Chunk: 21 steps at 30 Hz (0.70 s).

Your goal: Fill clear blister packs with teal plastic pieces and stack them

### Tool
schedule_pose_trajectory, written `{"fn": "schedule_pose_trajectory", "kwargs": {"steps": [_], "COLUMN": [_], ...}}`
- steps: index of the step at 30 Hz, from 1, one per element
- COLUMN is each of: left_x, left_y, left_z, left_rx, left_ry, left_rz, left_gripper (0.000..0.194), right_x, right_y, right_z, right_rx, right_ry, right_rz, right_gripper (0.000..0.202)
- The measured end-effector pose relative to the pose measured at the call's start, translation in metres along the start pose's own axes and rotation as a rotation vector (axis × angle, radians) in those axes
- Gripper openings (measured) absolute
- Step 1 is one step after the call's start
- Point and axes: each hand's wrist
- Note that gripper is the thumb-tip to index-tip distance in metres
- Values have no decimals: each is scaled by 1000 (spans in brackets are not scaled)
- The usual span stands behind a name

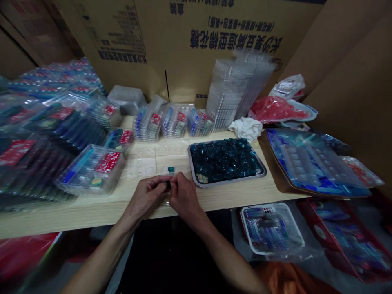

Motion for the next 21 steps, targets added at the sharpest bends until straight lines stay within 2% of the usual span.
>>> {"fn": "schedule_pose_trajectory", "kwargs": {"steps": [4,6,8,11,14,16,18,19,21], "left_x": [-6,-11,-16,-23,-24,-20,-14,-11,-3], "left_y": [7,12,12,5,-2,-1,3,5,8], "left_z": [5,8,12,18,23,28,36,40,46], "left_rx": [85,52,-83,-331,-440,-436,-350,-267,-39], "left_ry": [-112,-137,-111,-39,-35,-65,-117,-152,-211], "left_rz": [-21,8,81,273,387,363,275,207,38], "left_gripper": [28,29,30,35,37,36,35,34,28], "right_x": [-6,-9,-11,-13,-9,-2,8,15,28], "right_y": [5,5,4,5,7,3,-8,-16,-33], "right_z": [-10,-15,-16,-13,-6,7,28,41,69], "right_rx": [11,12,13,72,136,99,-50,-174,-501], "right_ry": [0,12,18,19,62,101,79,39,-68], "right_rz": [-21,-19,-9,-7,14,67,84,61,-87], "right_gripper": [13,14,13,11,10,13,23,29,41]}}
Point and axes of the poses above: each hand's wrist, its own x-axis towards the middle knuckle, its own z-axis out of the back of the hand, y = z × x, and after that the axes turned 2 degrees about -y, right-handed
